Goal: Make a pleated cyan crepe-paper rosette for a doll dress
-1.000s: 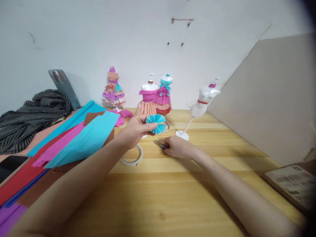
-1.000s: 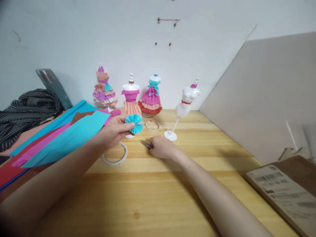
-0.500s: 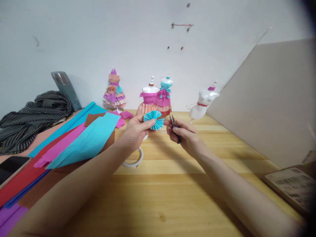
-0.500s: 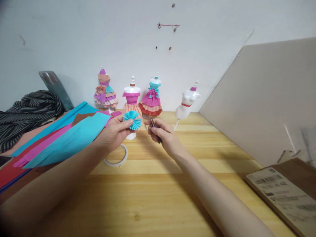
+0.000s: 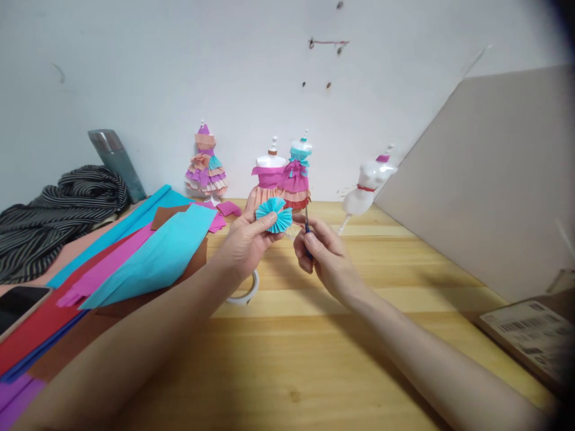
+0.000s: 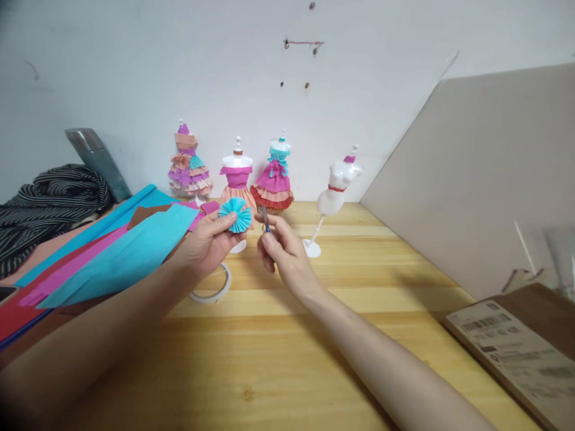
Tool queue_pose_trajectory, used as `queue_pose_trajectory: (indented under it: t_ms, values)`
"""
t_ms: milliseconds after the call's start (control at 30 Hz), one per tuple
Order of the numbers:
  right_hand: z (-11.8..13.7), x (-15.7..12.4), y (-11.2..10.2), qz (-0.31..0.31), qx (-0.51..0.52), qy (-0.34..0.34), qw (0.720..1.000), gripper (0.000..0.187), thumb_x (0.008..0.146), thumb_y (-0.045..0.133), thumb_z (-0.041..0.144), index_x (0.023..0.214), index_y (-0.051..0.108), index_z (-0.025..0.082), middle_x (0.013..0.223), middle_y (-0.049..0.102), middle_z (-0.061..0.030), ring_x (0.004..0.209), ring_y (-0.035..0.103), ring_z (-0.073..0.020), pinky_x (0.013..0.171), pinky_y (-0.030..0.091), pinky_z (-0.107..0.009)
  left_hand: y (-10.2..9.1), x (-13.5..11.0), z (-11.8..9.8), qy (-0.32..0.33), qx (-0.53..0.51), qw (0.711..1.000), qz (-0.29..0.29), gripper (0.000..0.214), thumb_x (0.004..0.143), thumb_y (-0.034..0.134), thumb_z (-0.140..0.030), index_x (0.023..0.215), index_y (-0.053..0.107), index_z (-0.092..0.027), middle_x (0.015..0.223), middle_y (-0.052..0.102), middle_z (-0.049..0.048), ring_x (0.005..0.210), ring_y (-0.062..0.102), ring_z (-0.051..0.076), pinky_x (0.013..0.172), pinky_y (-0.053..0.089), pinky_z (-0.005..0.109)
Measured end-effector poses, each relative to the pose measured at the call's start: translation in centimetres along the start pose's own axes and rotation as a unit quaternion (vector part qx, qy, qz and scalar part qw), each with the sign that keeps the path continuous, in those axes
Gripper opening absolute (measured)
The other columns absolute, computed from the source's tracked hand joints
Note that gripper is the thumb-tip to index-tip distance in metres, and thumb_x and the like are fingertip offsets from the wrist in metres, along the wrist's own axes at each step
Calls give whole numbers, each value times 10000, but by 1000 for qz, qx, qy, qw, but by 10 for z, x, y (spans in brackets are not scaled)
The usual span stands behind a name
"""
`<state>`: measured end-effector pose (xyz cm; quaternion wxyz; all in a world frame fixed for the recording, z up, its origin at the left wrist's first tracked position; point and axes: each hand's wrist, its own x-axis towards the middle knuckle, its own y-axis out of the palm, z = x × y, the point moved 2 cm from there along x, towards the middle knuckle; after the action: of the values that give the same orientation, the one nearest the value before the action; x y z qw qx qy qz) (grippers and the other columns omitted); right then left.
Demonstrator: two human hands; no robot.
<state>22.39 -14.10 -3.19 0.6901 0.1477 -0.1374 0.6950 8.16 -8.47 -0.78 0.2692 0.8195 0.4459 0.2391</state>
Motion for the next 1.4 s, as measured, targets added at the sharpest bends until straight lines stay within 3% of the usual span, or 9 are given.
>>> queue_pose_trajectory:
  t_ms: [367, 567, 933, 1267, 1400]
  values:
    - [4, -2, 5, 4, -4, 29, 1000, 340, 856, 578, 491, 946, 578, 164, 593, 407, 62, 454, 324, -65, 411, 192, -220, 2, 1, 0, 6, 45, 999, 22, 224, 673, 791, -233, 835, 650, -169, 921, 689, 40, 760, 601, 129, 672, 457, 249]
    - [5, -2, 5, 11, 9, 42, 999, 339, 844, 587, 491, 945, 574, 168, 593, 403, 64, 445, 317, -65, 409, 174, -224, 2, 1, 0, 1, 64, 997, 31, 240, 666, 791, -264, 834, 654, -162, 875, 681, 38, 810, 618, 162, 710, 451, 288]
    - [8, -2, 6, 31, -27, 29, 999, 315, 862, 568, 493, 856, 547, 178, 580, 375, 63, 472, 308, -71, 419, 201, -221, 1, 0, 2, -10, 77, 997, 24, 200, 677, 778, -289, 745, 651, -151, 739, 654, 27, 749, 597, 143, 679, 436, 255]
    - [3, -1, 3, 1, -10, 37, 999, 327, 852, 580, 488, 930, 570, 171, 588, 403, 62, 446, 309, -67, 410, 173, -225, 1, 0, 3, -6, 61, 998, 25, 184, 679, 776, -267, 742, 644, -157, 758, 646, 23, 714, 577, 132, 680, 426, 268]
    - [4, -1, 4, 21, -21, 36, 999, 321, 852, 576, 494, 891, 568, 176, 582, 390, 62, 451, 316, -70, 409, 179, -222, 0, 1, 3, -15, 68, 997, 29, 200, 671, 782, -291, 722, 637, -161, 745, 654, 34, 769, 598, 161, 705, 442, 281]
